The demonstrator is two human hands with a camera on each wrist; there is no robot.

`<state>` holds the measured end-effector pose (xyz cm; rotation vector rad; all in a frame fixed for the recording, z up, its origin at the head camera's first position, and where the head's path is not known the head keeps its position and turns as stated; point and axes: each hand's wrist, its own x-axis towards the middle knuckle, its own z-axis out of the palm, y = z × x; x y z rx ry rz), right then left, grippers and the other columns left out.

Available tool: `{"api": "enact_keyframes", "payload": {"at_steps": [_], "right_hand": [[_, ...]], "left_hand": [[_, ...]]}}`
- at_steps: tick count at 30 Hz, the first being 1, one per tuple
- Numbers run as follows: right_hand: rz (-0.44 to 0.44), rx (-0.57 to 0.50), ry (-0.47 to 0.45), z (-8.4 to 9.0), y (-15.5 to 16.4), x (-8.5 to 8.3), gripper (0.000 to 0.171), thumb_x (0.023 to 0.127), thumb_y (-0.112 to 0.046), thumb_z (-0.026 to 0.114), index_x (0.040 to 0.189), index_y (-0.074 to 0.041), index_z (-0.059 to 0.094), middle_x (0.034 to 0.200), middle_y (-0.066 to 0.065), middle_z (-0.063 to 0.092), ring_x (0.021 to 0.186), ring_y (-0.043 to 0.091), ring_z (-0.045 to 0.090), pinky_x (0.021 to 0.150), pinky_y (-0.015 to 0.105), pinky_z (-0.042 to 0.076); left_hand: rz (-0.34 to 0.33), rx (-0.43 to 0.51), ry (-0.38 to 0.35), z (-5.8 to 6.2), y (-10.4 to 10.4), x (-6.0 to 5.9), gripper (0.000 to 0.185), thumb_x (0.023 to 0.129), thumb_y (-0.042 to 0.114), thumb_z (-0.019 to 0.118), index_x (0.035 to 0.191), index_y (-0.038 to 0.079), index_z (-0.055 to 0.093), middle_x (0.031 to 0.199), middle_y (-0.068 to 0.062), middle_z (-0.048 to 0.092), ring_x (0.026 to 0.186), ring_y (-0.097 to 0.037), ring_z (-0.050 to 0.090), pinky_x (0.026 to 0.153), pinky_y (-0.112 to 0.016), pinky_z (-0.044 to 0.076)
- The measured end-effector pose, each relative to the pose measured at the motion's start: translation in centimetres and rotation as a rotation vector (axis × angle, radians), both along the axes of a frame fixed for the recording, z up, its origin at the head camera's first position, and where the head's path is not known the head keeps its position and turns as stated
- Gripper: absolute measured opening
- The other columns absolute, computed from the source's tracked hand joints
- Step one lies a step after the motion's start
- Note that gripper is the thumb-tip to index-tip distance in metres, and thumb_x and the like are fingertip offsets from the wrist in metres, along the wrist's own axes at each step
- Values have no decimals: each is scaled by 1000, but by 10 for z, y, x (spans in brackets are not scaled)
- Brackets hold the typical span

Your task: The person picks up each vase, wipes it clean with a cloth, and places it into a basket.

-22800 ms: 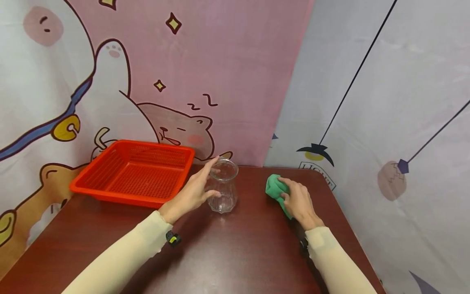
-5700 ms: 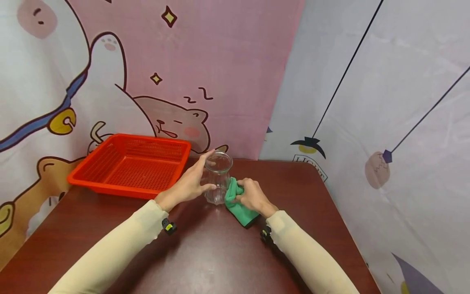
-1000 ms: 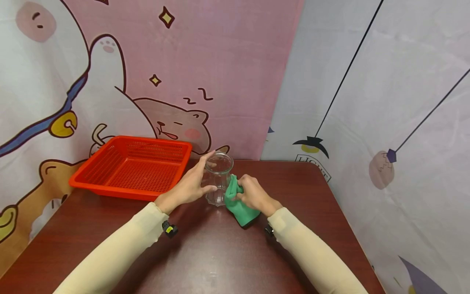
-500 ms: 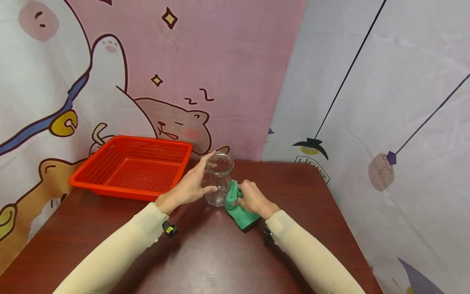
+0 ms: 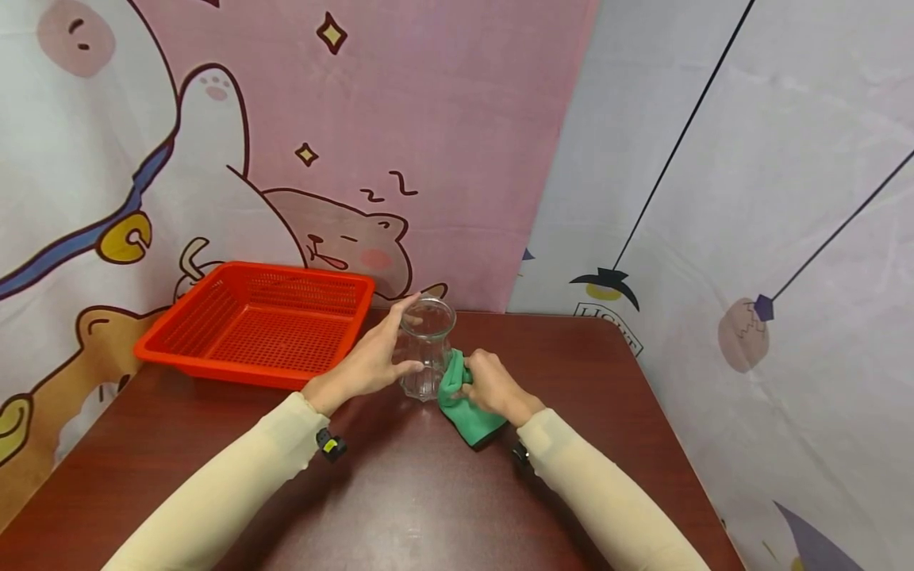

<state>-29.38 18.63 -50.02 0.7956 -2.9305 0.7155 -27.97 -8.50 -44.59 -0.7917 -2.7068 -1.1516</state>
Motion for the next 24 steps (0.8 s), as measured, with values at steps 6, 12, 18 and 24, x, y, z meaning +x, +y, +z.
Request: {"api": "enact_keyframes", "payload": {"at_steps": [6,12,18,24], "right_hand": [[-5,-20,-24,2,1,0,16,94,-15,99,95,-14,83,103,5,79,98,13,70,89,39,64],[-12,-85,-51,2,4,1,16,96,-2,93,101,-15,85,102,2,81,98,10,69,91,39,64],[-3,-140,-47,1,7,0,22,95,-6,95,114,-14,88,113,5,85,110,21,76,98,46,67],[-21,-196,-28,6,6,-2,32,91,-11,100,120,-17,89,118,7,83,112,24,77,100,46,67]], "left_hand": [[-2,3,-7,-1,0,1,126,97,8,97,187,30,12,166,-15,62,144,-40,72,120,-58,62],[-11,8,-10,-2,0,0,127,97,9,97,188,31,11,167,-15,62,147,-41,70,121,-59,61],[-17,5,0,-2,0,-1,126,96,8,97,187,29,12,165,-17,63,142,-41,72,119,-58,62],[0,-13,15,-1,0,-1,125,96,9,97,187,27,13,164,-18,63,143,-40,71,121,-60,61]]}}
